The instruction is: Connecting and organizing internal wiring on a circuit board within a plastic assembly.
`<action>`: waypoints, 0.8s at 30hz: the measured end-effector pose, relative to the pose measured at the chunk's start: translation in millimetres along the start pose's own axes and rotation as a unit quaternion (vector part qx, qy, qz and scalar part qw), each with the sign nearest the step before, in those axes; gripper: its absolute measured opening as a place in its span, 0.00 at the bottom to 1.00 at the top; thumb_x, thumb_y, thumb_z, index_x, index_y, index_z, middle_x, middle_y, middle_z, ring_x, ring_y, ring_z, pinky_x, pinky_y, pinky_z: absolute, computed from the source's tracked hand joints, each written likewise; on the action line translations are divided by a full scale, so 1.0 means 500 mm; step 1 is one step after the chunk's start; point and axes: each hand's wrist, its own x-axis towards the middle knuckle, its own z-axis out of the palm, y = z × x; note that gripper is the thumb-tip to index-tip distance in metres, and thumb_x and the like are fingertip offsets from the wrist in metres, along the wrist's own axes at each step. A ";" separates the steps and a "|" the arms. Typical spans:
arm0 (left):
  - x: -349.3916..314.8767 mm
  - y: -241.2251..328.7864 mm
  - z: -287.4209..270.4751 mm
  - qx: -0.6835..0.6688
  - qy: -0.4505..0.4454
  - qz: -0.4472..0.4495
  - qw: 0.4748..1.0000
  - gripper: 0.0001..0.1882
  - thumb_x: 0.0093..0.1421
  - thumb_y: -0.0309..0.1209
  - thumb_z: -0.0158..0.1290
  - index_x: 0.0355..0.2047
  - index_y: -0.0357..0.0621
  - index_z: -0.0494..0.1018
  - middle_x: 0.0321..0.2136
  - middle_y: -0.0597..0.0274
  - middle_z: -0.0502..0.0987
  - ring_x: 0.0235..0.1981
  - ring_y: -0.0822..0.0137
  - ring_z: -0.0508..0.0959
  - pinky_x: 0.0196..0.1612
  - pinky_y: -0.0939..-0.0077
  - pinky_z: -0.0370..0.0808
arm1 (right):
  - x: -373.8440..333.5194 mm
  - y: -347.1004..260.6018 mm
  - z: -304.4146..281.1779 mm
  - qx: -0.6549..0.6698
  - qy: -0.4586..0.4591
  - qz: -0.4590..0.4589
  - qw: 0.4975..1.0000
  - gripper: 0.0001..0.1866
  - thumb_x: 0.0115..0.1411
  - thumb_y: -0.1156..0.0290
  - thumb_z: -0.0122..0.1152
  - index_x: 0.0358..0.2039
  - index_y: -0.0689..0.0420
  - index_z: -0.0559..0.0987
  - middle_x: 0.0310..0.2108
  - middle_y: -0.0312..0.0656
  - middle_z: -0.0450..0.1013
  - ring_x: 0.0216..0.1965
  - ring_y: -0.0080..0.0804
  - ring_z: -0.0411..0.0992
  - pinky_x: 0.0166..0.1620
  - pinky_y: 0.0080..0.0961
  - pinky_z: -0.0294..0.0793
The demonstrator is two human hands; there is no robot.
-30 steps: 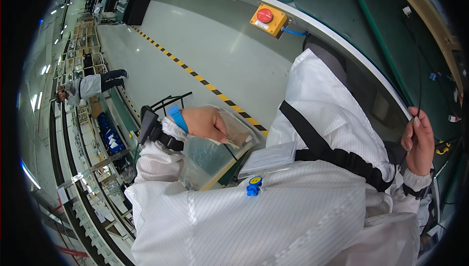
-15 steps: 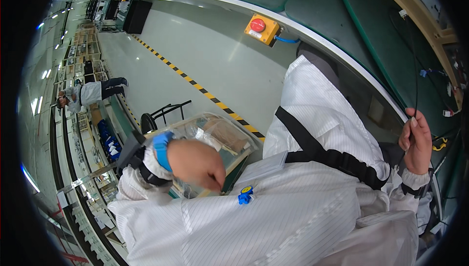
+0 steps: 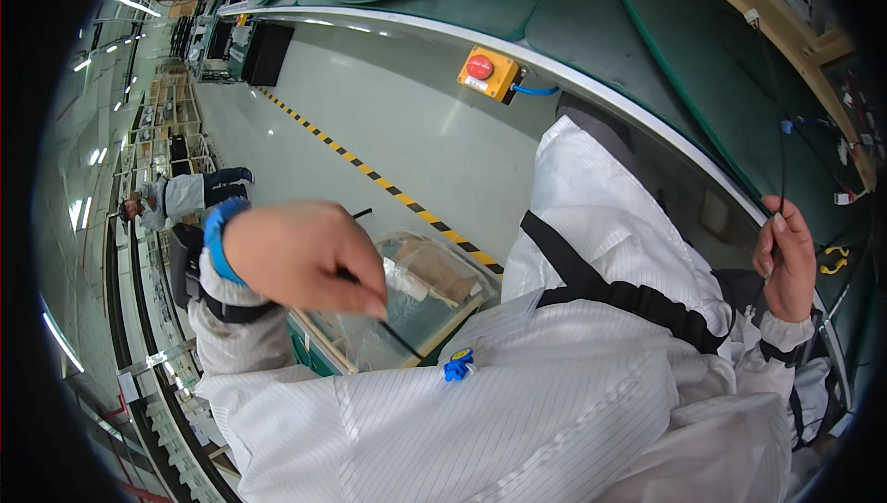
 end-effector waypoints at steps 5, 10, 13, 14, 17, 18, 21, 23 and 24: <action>0.000 -0.030 -0.047 -0.013 0.115 -0.117 0.986 0.11 0.59 0.31 0.66 0.39 0.39 0.82 0.27 0.64 0.83 0.26 0.75 0.78 0.30 0.78 0.73 | 0.000 0.001 -0.006 0.024 -0.021 -0.010 0.999 0.15 0.72 0.67 0.51 0.54 0.60 0.73 0.21 0.31 0.65 0.16 0.13 0.56 0.21 0.14 0.55; 0.046 -0.055 -0.086 0.008 0.097 -0.154 0.983 0.17 0.61 0.31 0.65 0.48 0.38 0.79 0.27 0.67 0.81 0.28 0.80 0.77 0.32 0.82 0.74 | -0.019 -0.007 -0.010 0.019 -0.001 -0.007 1.000 0.15 0.71 0.67 0.53 0.53 0.61 0.73 0.22 0.32 0.66 0.16 0.15 0.57 0.21 0.14 0.56; 0.058 -0.053 -0.115 0.035 0.167 -0.069 0.983 0.20 0.64 0.30 0.61 0.54 0.36 0.74 0.35 0.64 0.82 0.37 0.75 0.79 0.42 0.79 0.76 | -0.035 -0.023 -0.006 0.002 -0.004 -0.009 1.000 0.14 0.69 0.68 0.54 0.52 0.61 0.74 0.21 0.32 0.68 0.17 0.16 0.59 0.22 0.15 0.57; 0.054 -0.057 -0.137 0.046 0.177 -0.059 0.981 0.20 0.64 0.30 0.61 0.54 0.36 0.74 0.35 0.64 0.82 0.37 0.75 0.79 0.42 0.79 0.76 | -0.038 -0.028 -0.006 -0.011 -0.010 -0.012 1.000 0.14 0.69 0.69 0.54 0.52 0.60 0.74 0.21 0.32 0.68 0.17 0.16 0.60 0.22 0.15 0.57; 0.006 -0.041 -0.241 0.006 0.361 0.045 0.932 0.18 0.65 0.33 0.60 0.51 0.36 0.76 0.38 0.62 0.82 0.37 0.73 0.80 0.43 0.76 0.77 | -0.071 -0.084 0.000 -0.097 -0.022 -0.045 0.994 0.12 0.68 0.69 0.56 0.48 0.62 0.76 0.23 0.34 0.71 0.20 0.16 0.63 0.24 0.14 0.61; -0.024 -0.004 -0.272 -0.023 0.417 0.052 0.907 0.17 0.65 0.34 0.59 0.51 0.37 0.77 0.37 0.62 0.82 0.37 0.74 0.80 0.42 0.77 0.78 | -0.082 -0.106 0.004 -0.124 -0.018 -0.055 0.991 0.12 0.68 0.70 0.56 0.47 0.62 0.77 0.23 0.34 0.72 0.20 0.16 0.64 0.24 0.14 0.62; -0.131 0.107 -0.386 -0.012 0.569 0.154 0.807 0.16 0.69 0.38 0.55 0.49 0.39 0.76 0.33 0.65 0.80 0.32 0.74 0.79 0.39 0.80 0.77 | -0.127 -0.183 -0.001 -0.172 -0.009 -0.091 0.981 0.10 0.66 0.72 0.55 0.44 0.63 0.79 0.24 0.33 0.73 0.23 0.16 0.67 0.27 0.14 0.65; -0.197 0.203 -0.448 -0.011 0.635 0.236 0.735 0.16 0.69 0.39 0.53 0.50 0.42 0.77 0.32 0.69 0.79 0.32 0.76 0.78 0.37 0.81 0.76 | -0.180 -0.236 -0.008 -0.208 0.024 -0.117 0.971 0.09 0.65 0.73 0.57 0.42 0.63 0.81 0.25 0.33 0.75 0.25 0.15 0.68 0.28 0.14 0.66; -0.247 0.248 -0.465 -0.015 0.626 0.307 0.716 0.16 0.70 0.39 0.53 0.50 0.42 0.77 0.33 0.70 0.79 0.33 0.77 0.78 0.37 0.82 0.75 | -0.202 -0.270 -0.021 -0.234 0.007 -0.117 0.965 0.08 0.64 0.74 0.58 0.41 0.63 0.81 0.26 0.34 0.76 0.25 0.15 0.69 0.29 0.14 0.66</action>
